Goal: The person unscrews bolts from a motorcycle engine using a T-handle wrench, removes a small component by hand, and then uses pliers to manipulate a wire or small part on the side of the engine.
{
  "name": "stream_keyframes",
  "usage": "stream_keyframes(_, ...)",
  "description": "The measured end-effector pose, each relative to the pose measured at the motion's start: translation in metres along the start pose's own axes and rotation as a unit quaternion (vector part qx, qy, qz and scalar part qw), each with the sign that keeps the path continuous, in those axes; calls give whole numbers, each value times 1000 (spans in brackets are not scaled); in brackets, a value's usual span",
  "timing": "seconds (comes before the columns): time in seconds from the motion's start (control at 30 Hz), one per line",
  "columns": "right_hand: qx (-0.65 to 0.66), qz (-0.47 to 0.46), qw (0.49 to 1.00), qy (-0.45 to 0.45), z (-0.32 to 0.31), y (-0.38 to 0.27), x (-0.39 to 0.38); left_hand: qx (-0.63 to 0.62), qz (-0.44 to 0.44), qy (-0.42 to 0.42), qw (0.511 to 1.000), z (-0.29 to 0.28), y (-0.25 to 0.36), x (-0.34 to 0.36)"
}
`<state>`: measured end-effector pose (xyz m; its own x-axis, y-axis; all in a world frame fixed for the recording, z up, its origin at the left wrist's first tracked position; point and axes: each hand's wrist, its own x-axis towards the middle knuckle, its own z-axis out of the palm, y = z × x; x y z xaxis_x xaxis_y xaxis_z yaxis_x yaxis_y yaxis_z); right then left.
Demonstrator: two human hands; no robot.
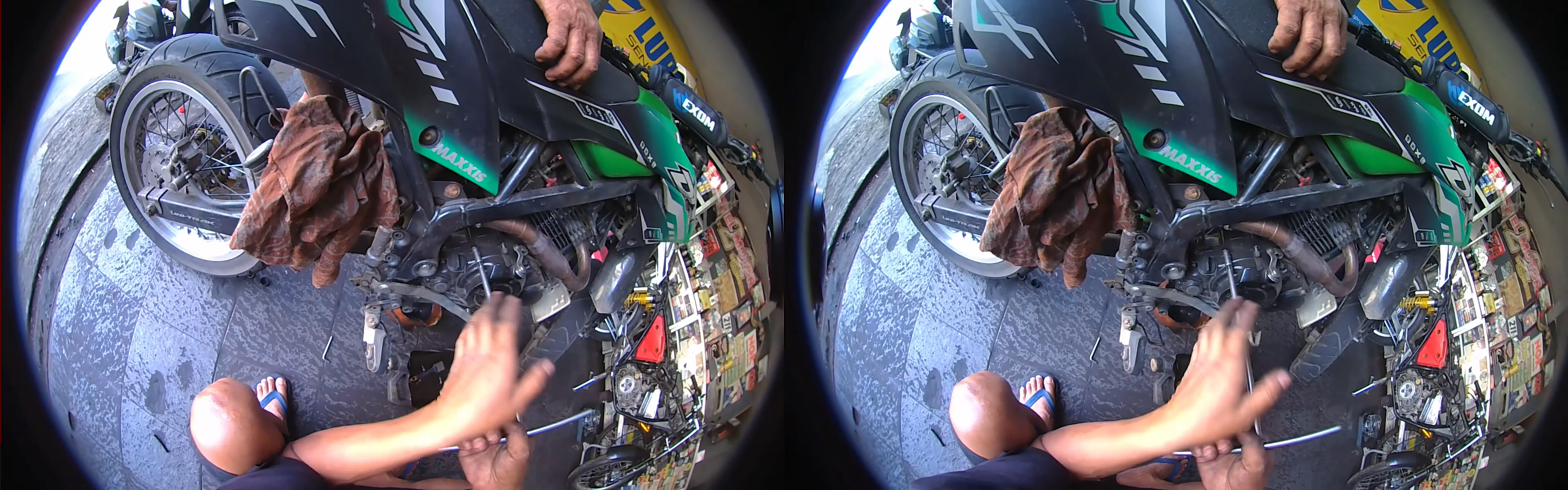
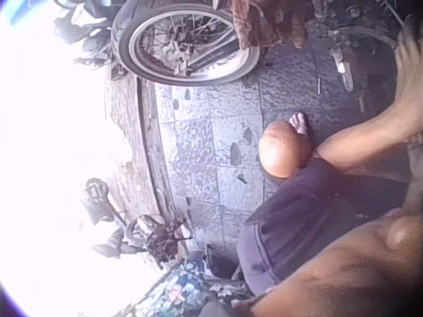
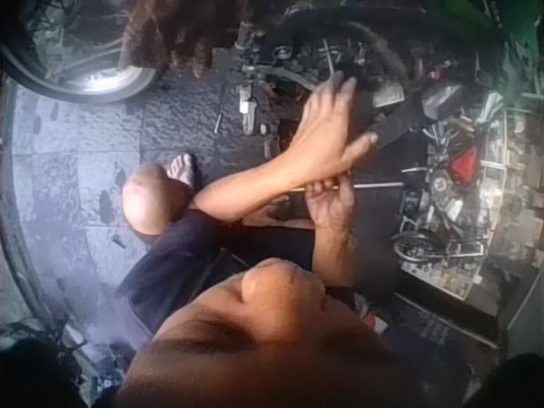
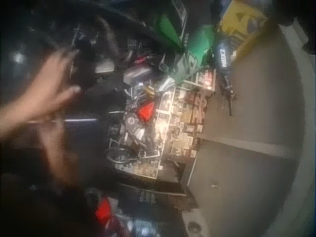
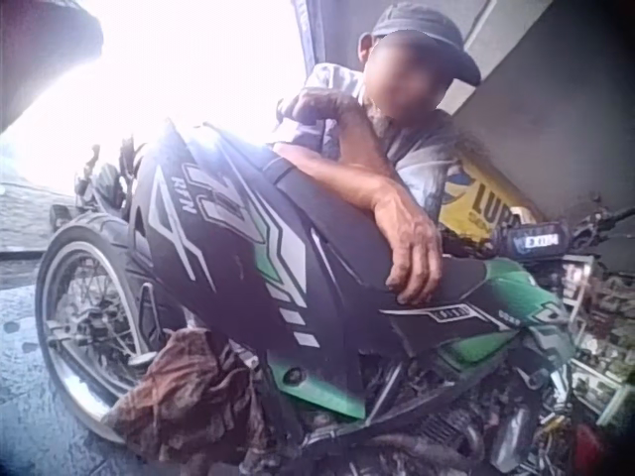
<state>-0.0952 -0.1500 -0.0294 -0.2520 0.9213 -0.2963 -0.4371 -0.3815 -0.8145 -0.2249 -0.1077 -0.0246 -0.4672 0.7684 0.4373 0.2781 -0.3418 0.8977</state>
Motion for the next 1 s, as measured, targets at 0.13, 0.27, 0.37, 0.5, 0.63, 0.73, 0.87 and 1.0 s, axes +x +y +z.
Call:
stream_keyframes(0.13,138,60,979,-136,-31,30,20,37,115,-327,937,-6,52,-15)
stream_keyframes(0.27,32,56,990,-127,-39,34,23,-94,29,-450,888,14,64,-7)
stream_keyframes(0.37,-213,-39,976,-33,-76,31,32,-277,-63,-350,893,10,62,-2)
stream_keyframes(0.5,-713,-179,671,-94,-5,-51,20,-581,-33,-260,770,-15,15,-29)
stream_keyframes(0.63,-888,-274,347,-127,19,-80,17,-633,-219,0,742,1,-38,-28)
stream_keyframes(0.73,-892,-319,307,-90,17,-80,14,-412,-269,-145,858,19,-46,-21)
stream_keyframes(0.87,-850,-381,362,-45,1,-77,16,-440,-238,-285,818,19,-43,-19)
stream_keyframes(1.0,-840,-442,315,-5,28,-66,5,-523,-249,-287,763,25,-50,-22)
